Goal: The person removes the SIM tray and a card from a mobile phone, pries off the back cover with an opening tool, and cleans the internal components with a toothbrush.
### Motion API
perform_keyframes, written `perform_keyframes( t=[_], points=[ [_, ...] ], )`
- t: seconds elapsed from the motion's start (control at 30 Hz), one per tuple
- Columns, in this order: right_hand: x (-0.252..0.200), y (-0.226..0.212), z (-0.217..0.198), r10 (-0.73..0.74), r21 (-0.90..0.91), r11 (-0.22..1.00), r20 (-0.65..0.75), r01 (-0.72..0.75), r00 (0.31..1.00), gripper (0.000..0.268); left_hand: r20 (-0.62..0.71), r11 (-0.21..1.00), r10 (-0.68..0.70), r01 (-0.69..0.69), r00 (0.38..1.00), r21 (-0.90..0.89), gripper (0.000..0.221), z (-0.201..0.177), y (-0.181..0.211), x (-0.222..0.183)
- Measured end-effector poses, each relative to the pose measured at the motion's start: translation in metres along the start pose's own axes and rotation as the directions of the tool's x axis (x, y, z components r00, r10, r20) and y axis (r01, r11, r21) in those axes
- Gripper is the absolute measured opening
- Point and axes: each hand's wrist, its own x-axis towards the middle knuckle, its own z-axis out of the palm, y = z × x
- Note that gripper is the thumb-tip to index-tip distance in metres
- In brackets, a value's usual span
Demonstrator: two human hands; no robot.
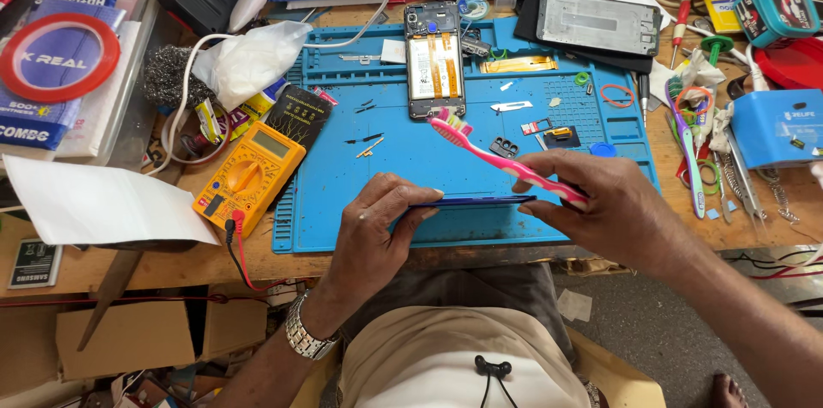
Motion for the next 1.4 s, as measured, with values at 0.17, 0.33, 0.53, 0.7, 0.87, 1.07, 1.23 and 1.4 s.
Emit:
perform_keyframes(
  t=[0.17,0.33,0.53,0.7,0.87,1.07,1.23,1.4],
  points=[
    [-0.013,0.004,0.005,-0.091,0.057,0.993,-0.199,0.104,0.976,0.037,-0.022,0.998,0.024,-0.025,0.999,-0.049,0.025,-0.015,0.011,-0.010],
    [-0.020,0.014,0.012,-0.304,0.036,0.937,-0.410,0.348,0.860,0.030,-0.047,0.656,-0.302,0.171,0.952,-0.735,0.087,-0.037,0.009,-0.009],
    [-0.012,0.017,0.050,-0.352,0.018,0.912,-0.480,0.411,0.803,0.033,0.058,-0.032,-0.190,0.053,0.980,-0.998,0.106,0.021,0.037,-0.026],
    [-0.025,0.013,0.082,-0.303,0.182,0.898,-0.407,0.401,0.862,0.037,-0.116,0.043,-0.542,-0.110,0.833,-0.993,0.099,0.045,0.022,-0.005],
    [-0.056,0.008,0.086,0.087,0.312,0.948,-0.458,0.068,0.885,0.038,-0.143,0.021,-0.592,-0.162,0.793,-0.986,0.094,0.047,0.011,-0.001],
    [-0.087,0.004,0.081,0.013,0.050,0.999,-0.267,0.001,0.964,0.052,-0.250,0.084,-0.517,-0.242,0.819,-0.967,0.099,0.050,0.006,-0.002],
    [-0.095,0.007,0.082,0.082,-0.183,0.978,-0.081,-0.096,0.993,0.070,-0.273,0.124,-0.476,-0.243,0.836,-0.962,0.103,0.052,0.009,-0.002],
    [-0.094,0.006,0.076,0.116,0.023,0.993,0.055,-0.117,0.992,0.073,-0.307,0.184,-0.412,-0.252,0.858,-0.950,0.103,0.045,0.005,0.000]
  ],
)
